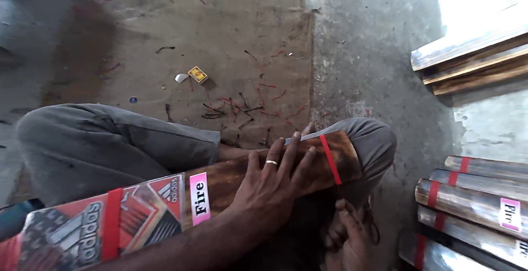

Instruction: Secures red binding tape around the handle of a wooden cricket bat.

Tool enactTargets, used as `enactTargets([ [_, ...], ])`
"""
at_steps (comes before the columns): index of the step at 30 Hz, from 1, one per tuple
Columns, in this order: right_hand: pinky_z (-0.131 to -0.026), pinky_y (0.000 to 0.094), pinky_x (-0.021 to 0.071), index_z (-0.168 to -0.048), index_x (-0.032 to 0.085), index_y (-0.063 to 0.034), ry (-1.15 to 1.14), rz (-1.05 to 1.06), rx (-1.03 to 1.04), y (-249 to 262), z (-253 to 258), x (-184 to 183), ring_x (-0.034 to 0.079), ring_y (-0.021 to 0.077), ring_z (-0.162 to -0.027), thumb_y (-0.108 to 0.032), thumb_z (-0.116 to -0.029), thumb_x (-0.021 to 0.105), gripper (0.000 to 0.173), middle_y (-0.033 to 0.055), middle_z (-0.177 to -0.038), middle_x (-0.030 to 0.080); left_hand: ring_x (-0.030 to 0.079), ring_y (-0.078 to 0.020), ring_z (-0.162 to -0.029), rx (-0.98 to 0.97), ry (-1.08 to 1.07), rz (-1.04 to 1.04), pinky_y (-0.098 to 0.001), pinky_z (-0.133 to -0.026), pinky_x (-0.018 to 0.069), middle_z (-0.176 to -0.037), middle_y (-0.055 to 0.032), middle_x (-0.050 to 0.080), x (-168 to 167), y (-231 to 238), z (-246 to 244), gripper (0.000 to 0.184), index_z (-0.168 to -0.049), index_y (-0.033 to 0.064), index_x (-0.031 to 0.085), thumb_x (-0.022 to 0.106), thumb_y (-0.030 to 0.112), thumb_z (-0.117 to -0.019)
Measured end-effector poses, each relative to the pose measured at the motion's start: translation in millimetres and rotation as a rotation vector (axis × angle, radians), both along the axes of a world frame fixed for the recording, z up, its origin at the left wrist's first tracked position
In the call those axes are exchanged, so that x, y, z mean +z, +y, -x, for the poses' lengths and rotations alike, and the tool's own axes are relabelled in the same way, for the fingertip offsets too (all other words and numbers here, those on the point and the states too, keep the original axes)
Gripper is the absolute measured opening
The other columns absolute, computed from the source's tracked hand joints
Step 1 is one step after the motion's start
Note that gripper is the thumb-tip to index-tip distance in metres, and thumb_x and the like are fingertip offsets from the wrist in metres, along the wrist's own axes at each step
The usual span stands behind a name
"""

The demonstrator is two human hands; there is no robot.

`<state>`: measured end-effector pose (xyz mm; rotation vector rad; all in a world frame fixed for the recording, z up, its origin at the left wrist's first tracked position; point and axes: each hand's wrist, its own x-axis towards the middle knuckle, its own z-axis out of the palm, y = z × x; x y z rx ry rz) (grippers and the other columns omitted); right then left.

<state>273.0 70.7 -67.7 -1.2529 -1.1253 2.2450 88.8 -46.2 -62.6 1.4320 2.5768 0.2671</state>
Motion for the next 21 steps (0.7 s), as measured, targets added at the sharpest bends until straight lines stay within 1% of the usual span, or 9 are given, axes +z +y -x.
enactTargets([
  [5, -0.044, 0.0220, 0.0397, -0.113, 0.068, -0.0153, 0.078, -0.009, 0.045, 3.0, 0.8, -7.2, 0.041, 0.0031, -0.046, -0.020, -0.1040, 0.052, 0.019, -0.0071, -0.058, 0.042, 0.042, -0.0395, -0.142, -0.002, -0.112, 0.052, -0.0604, -0.092, 0.0468, -0.169, -0.0124, 0.023, 7.8, -0.1, 10.6, 0.105, -0.164, 0.0330, 0.024, 0.075, 0.049, -0.0741],
  [8, -0.043, 0.0220, 0.0402, -0.112, 0.069, -0.0195, 0.153, -0.059, 0.131, 8.4, 8.9, 0.8, 0.042, 0.0021, -0.045, -0.022, -0.1026, 0.055, 0.017, -0.0086, -0.057, 0.042, 0.054, -0.0327, -0.132, -0.003, -0.408, 0.145, -0.0585, -0.091, 0.0503, -0.165, -0.0048, 0.035, 37.5, 1.8, 30.1, 0.108, -0.161, 0.0393, 0.027, 0.079, 0.055, -0.0673],
  [9, -0.044, 0.0221, 0.0416, -0.111, 0.070, -0.0205, 0.186, -0.064, 0.150, 9.2, 13.2, 6.3, 0.043, 0.0018, -0.046, -0.023, -0.1027, 0.056, 0.017, -0.0088, -0.058, 0.044, 0.058, -0.0290, -0.126, -0.012, -0.554, 0.184, -0.0572, -0.090, 0.0526, -0.160, -0.0021, 0.042, 52.0, 2.0, 40.1, 0.108, -0.161, 0.0403, 0.029, 0.081, 0.054, -0.0679],
  [11, -0.045, 0.0214, 0.0442, -0.111, 0.070, -0.0199, 0.251, -0.066, 0.151, 11.1, 20.8, 18.5, 0.046, 0.0013, -0.047, -0.022, -0.1031, 0.056, 0.016, -0.0075, -0.062, 0.051, 0.065, -0.0200, -0.109, -0.038, -0.870, 0.214, -0.0522, -0.085, 0.0580, -0.135, 0.0023, 0.061, 72.2, 0.9, 57.5, 0.102, -0.159, 0.0435, 0.033, 0.086, 0.047, -0.0714],
  [13, -0.044, 0.0209, 0.0443, -0.111, 0.071, -0.0183, 0.293, -0.061, 0.130, 12.0, 28.2, 27.8, 0.047, 0.0016, -0.048, -0.023, -0.1024, 0.059, 0.015, -0.0048, -0.067, 0.056, 0.068, -0.0185, -0.100, -0.047, -1.137, 0.271, -0.0518, -0.082, 0.0585, -0.121, -0.0007, 0.069, 79.4, 0.1, 69.7, 0.095, -0.157, 0.0460, 0.035, 0.085, 0.039, -0.0764],
  [15, -0.043, 0.0223, 0.0442, -0.110, 0.071, -0.0156, 0.335, -0.002, 0.104, 10.1, 34.8, 33.1, 0.047, 0.0032, -0.048, -0.021, -0.1014, 0.061, 0.014, -0.0026, -0.067, 0.056, 0.068, -0.0181, -0.098, -0.072, -1.324, 0.275, -0.0493, -0.083, 0.0580, -0.119, -0.0029, 0.069, 79.4, -0.8, 76.9, 0.085, -0.155, 0.0423, 0.041, 0.081, 0.032, -0.0810],
  [18, -0.044, 0.0240, 0.0451, -0.106, 0.070, -0.0110, 0.363, 0.093, 0.080, 8.0, 45.6, 32.7, 0.047, 0.0045, -0.046, -0.019, -0.1000, 0.063, 0.011, -0.0043, -0.059, 0.049, 0.067, -0.0154, -0.085, -0.075, -1.489, 0.231, -0.0403, -0.072, 0.0585, -0.105, -0.0041, 0.069, 67.3, -4.8, 83.8, 0.061, -0.141, 0.0275, 0.057, 0.076, 0.019, -0.0844],
  [20, -0.044, 0.0234, 0.0438, -0.104, 0.068, -0.0108, 0.370, 0.150, 0.070, 9.5, 51.6, 27.2, 0.045, 0.0042, -0.045, -0.018, -0.1001, 0.062, 0.010, -0.0057, -0.057, 0.044, 0.066, -0.0160, -0.078, -0.019, -1.467, 0.238, -0.0385, -0.068, 0.0572, -0.096, -0.0054, 0.069, 67.4, -5.7, 88.5, 0.046, -0.133, 0.0198, 0.061, 0.075, 0.018, -0.0890],
  [21, -0.044, 0.0228, 0.0436, -0.104, 0.068, -0.0109, 0.381, 0.169, 0.069, 12.4, 53.4, 23.9, 0.045, 0.0040, -0.045, -0.017, -0.0996, 0.061, 0.010, -0.0058, -0.057, 0.044, 0.068, -0.0154, -0.078, 0.007, -1.412, 0.227, -0.0394, -0.068, 0.0585, -0.096, -0.0038, 0.070, 68.9, -5.8, 90.2, 0.044, -0.132, 0.0237, 0.062, 0.075, 0.022, -0.0901],
])
